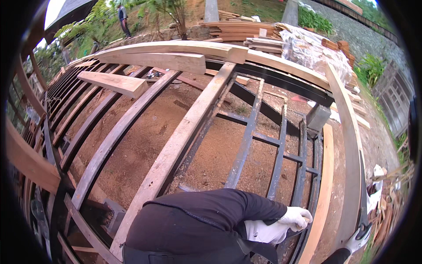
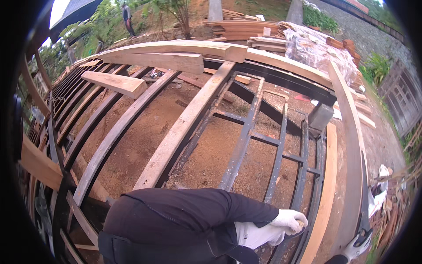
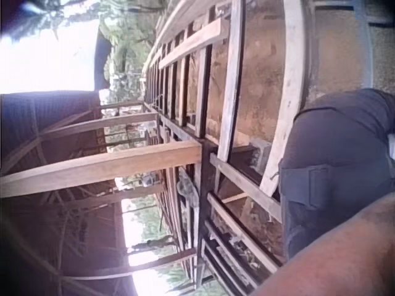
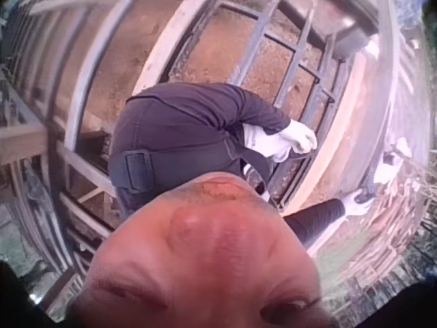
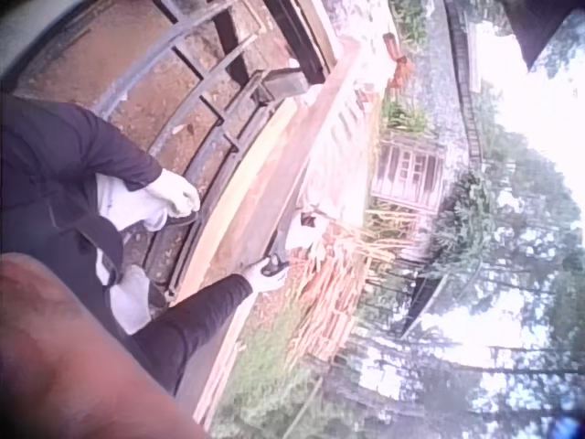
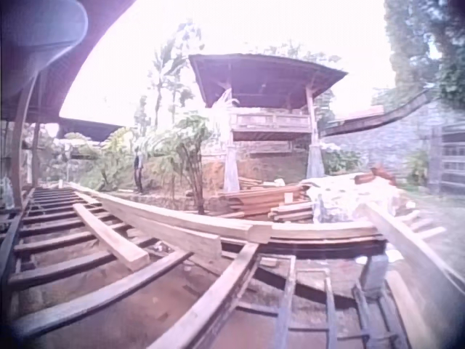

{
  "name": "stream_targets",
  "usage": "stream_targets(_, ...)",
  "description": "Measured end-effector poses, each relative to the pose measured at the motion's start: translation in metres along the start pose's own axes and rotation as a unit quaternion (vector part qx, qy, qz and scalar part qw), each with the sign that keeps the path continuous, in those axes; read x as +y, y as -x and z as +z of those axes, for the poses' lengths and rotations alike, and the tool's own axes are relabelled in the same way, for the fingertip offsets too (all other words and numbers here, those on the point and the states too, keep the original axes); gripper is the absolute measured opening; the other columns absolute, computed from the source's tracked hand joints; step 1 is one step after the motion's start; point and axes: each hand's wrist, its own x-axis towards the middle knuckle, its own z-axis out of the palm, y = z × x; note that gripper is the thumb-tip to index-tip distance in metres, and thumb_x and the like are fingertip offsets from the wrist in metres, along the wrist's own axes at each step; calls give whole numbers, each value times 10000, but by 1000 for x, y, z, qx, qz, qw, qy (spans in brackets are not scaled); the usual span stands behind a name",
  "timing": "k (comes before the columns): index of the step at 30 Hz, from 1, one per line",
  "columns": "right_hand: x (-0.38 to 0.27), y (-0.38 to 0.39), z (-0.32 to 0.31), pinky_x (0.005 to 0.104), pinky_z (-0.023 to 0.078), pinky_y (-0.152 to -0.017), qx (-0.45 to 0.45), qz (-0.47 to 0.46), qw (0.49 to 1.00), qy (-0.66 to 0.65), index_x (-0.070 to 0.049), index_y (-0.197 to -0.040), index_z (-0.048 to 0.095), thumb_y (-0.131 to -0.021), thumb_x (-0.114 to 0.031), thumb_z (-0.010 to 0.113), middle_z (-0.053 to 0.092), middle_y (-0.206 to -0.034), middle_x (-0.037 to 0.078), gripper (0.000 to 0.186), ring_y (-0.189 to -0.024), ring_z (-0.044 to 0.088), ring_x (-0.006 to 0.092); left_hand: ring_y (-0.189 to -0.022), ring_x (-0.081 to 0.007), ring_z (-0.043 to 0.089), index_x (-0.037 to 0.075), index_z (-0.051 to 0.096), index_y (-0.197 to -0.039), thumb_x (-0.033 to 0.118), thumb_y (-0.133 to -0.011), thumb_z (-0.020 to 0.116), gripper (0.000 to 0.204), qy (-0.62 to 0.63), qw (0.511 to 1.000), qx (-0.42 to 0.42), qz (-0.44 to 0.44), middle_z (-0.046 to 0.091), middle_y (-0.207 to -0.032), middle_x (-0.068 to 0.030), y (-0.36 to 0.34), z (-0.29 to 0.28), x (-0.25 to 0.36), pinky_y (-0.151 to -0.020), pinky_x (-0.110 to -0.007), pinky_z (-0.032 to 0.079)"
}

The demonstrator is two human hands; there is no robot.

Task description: The person cuts a wooden piece using a hand saw, then shapes the piece using an axe.

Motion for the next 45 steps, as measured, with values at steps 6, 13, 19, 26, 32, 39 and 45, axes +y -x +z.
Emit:
stream_targets(6, -162, 10, -135, 411, 415, -1108, 38, 96, 989, -106, 2, -1403, 552, -851, 37, 688, 618, -1378, 172, 569, -1285, 577, 317, -1187, -321, 618, 90, 406, -1521, 27, -866, 688, 716, 186, 982, -20, -1, 592, -1350, -163, 9, 10, 34, -1004, -471, 540)
stream_targets(13, -193, 207, -323, 397, 477, -1050, 7, 392, 919, 47, 5, -1364, 599, -866, 13, 673, 665, -1290, 150, 503, -1170, 647, 267, -1093, -339, 588, 103, 524, -1437, 139, -853, 708, 614, 332, 909, -136, -210, 553, -1370, -175, -11, 124, 25, -863, -450, 525)
stream_targets(19, -250, 332, -399, 358, 520, -961, 55, 599, 780, 170, -10, -1334, 622, -858, -66, 736, 713, -1119, 133, 492, -1016, 692, 249, -956, -293, 676, 74, 460, -1452, 189, -882, 744, 647, 147, 936, -197, -250, 628, -1289, -158, -8, 170, -12, -742, -373, 580)
stream_targets(26, -259, 382, -432, 375, 533, -949, 18, 691, 707, 149, -11, -1328, 622, -866, -212, 748, 714, -1118, 182, 519, -1036, 699, 291, -833, -164, 665, 23, 510, -1392, 192, -931, 728, 537, -104, 949, -268, -132, 669, -1137, -130, -31, 213, -25, -685, -277, 564)
stream_targets(32, -196, 473, -549, 460, 411, -1101, -82, 653, 562, 500, -78, -1423, 542, -841, -328, 758, 604, -1334, 175, 669, -1267, 543, 359, -1089, -153, 637, 13, 583, -1319, 11, -852, 736, 492, -359, 855, -349, 135, 633, -1254, -98, -102, 304, -33, -887, -294, 554)
stream_targets(39, -140, 575, -618, 522, 324, -1178, -215, 733, 436, 476, -199, -1557, 404, -872, -443, 722, 446, -1534, 168, 793, -1413, 426, 362, -1222, -216, 622, 91, 639, -1320, 152, -834, 778, 509, -509, 764, -383, 107, 632, -1376, -99, -202, 382, -55, -1044, -342, 480)
stream_targets(45, -121, 568, -614, 493, 444, -1086, -223, 713, 436, 502, -208, -1527, 456, -901, -373, 701, 526, -1450, 160, 692, -1321, 512, 366, -1158, -176, 623, 140, 551, -1442, 108, -871, 701, 592, -493, 750, -425, 115, 625, -1348, -72, -237, 374, -64, -1034, -312, 467)
